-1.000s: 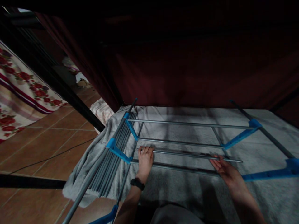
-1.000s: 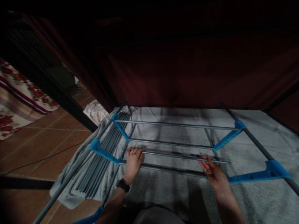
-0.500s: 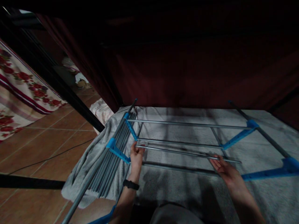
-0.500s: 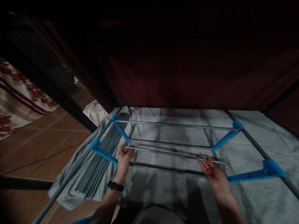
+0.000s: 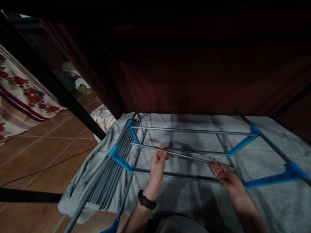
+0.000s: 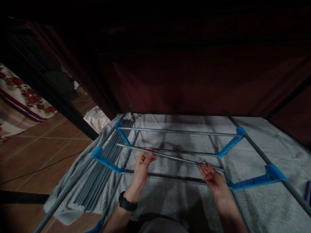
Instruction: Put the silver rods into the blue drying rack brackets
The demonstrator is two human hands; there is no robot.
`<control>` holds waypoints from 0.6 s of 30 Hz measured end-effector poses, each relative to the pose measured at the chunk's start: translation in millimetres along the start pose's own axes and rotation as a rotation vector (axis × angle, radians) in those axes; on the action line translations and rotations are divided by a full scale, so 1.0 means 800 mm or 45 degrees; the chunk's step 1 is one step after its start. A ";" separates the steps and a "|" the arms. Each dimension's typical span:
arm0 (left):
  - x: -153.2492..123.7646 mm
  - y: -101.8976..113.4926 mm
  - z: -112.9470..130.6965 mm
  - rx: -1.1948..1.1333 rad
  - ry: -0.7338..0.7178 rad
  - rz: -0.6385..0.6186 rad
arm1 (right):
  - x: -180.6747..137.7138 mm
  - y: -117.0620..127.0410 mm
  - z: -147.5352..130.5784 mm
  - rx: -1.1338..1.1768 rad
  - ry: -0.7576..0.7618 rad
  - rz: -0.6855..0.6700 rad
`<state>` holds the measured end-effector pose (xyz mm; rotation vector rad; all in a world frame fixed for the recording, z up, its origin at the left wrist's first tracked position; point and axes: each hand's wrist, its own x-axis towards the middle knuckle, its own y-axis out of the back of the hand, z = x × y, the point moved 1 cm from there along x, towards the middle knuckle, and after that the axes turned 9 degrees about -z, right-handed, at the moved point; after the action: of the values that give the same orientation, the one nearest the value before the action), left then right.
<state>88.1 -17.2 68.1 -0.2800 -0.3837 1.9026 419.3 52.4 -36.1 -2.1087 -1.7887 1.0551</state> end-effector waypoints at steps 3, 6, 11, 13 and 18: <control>-0.001 -0.020 -0.003 0.064 -0.023 -0.073 | -0.001 -0.024 0.010 0.082 -0.164 0.131; -0.004 -0.038 -0.011 0.151 -0.034 -0.158 | -0.003 -0.050 0.024 0.209 -0.280 0.113; -0.010 -0.066 -0.036 0.283 -0.102 -0.282 | -0.016 -0.098 0.058 0.272 -0.314 -0.228; -0.009 -0.071 -0.041 0.368 -0.132 -0.336 | -0.025 -0.118 0.069 0.259 -0.371 -0.379; 0.016 -0.053 -0.013 0.712 -0.310 -0.362 | -0.044 -0.143 0.076 0.078 -0.582 -0.565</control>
<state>124.3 9.7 75.1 0.3625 -0.0345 1.6846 291.0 31.7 -2.7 -1.4001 -2.2414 1.5064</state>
